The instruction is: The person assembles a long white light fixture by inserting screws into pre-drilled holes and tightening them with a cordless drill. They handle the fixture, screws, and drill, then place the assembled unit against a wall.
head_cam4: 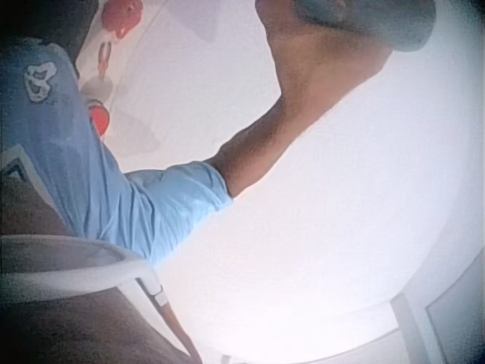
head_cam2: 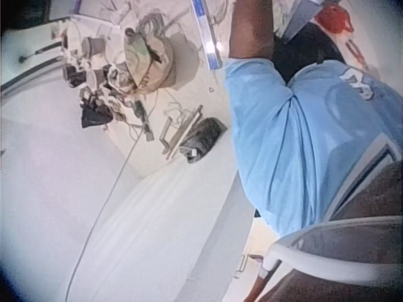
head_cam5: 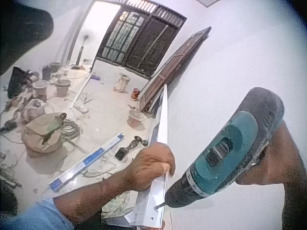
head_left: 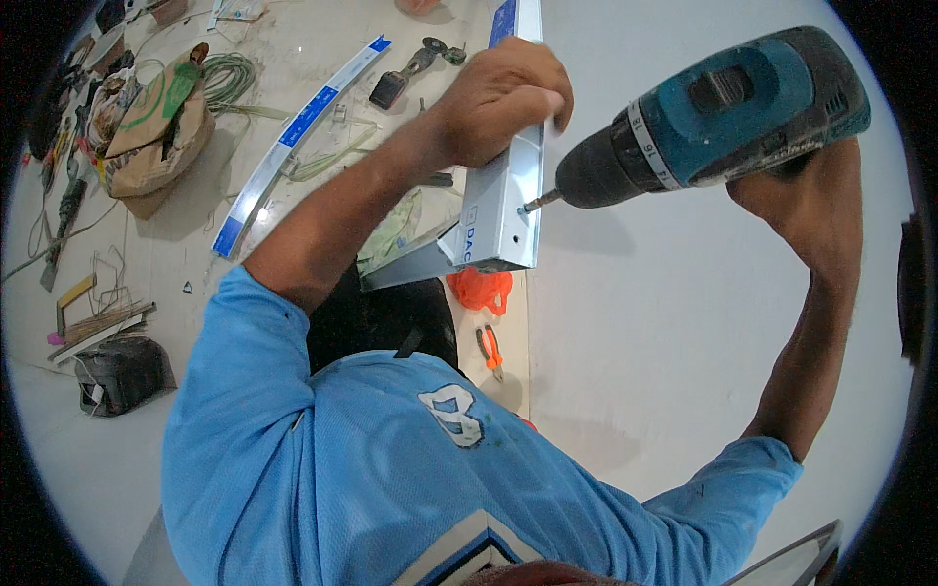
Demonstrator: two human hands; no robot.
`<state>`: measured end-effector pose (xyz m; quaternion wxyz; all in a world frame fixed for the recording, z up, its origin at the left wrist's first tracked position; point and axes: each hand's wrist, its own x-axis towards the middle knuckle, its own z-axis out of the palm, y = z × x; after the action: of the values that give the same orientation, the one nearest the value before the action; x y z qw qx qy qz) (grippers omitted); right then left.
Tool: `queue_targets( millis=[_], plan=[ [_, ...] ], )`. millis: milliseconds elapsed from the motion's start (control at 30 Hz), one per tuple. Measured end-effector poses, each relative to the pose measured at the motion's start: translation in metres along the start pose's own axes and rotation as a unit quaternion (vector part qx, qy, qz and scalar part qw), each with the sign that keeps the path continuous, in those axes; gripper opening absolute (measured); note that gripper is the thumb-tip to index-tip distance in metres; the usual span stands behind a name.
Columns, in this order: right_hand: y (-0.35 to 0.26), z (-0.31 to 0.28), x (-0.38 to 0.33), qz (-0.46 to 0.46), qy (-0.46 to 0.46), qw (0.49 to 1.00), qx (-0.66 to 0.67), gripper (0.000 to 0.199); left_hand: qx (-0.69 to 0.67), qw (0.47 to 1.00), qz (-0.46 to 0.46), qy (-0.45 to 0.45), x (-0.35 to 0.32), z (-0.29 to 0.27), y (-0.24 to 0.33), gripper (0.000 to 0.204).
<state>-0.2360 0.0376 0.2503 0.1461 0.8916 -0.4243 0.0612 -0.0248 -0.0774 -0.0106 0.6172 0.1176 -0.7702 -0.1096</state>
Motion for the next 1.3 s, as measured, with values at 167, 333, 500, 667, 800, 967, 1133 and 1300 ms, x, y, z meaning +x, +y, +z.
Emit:
queue_targets(
  millis=[167, 333, 500, 667, 800, 967, 1133, 1300],
  plan=[
    [0.039, -0.001, -0.012, 0.003, -0.027, 1.000, -0.007, 0.047, -0.258, 0.841, -0.447, 0.164, -0.063, 0.024, 0.053, 0.072],
    [0.012, 0.006, -0.008, 0.015, 0.000, 0.999, 0.030, 0.045, -0.438, 0.695, -0.569, 0.044, -0.066, 0.009, 0.088, 0.091],
    [-0.005, 0.010, -0.003, -0.039, 0.033, 0.998, 0.026, 0.044, -0.284, 0.760, -0.585, 0.008, -0.067, 0.020, 0.097, 0.097],
    [0.022, 0.001, -0.009, 0.008, -0.025, 0.999, 0.018, 0.046, -0.272, 0.769, -0.578, 0.018, -0.062, 0.026, 0.106, 0.096],
    [0.029, 0.004, -0.014, 0.024, -0.018, 0.999, 0.012, 0.045, -0.235, 0.804, -0.545, 0.045, -0.059, 0.026, 0.115, 0.094],
    [0.018, 0.005, -0.011, 0.021, -0.015, 0.999, -0.021, 0.043, -0.173, 0.896, -0.406, 0.044, -0.083, 0.030, 0.101, 0.071],
    [0.021, 0.008, -0.012, 0.024, -0.003, 0.999, -0.025, 0.044, -0.040, 0.945, -0.323, 0.018, -0.093, 0.027, 0.097, 0.045],
    [0.027, 0.008, -0.014, 0.014, -0.002, 1.000, -0.027, 0.044, 0.021, 0.939, -0.342, 0.006, -0.104, 0.031, 0.090, 0.042]
  ],
)
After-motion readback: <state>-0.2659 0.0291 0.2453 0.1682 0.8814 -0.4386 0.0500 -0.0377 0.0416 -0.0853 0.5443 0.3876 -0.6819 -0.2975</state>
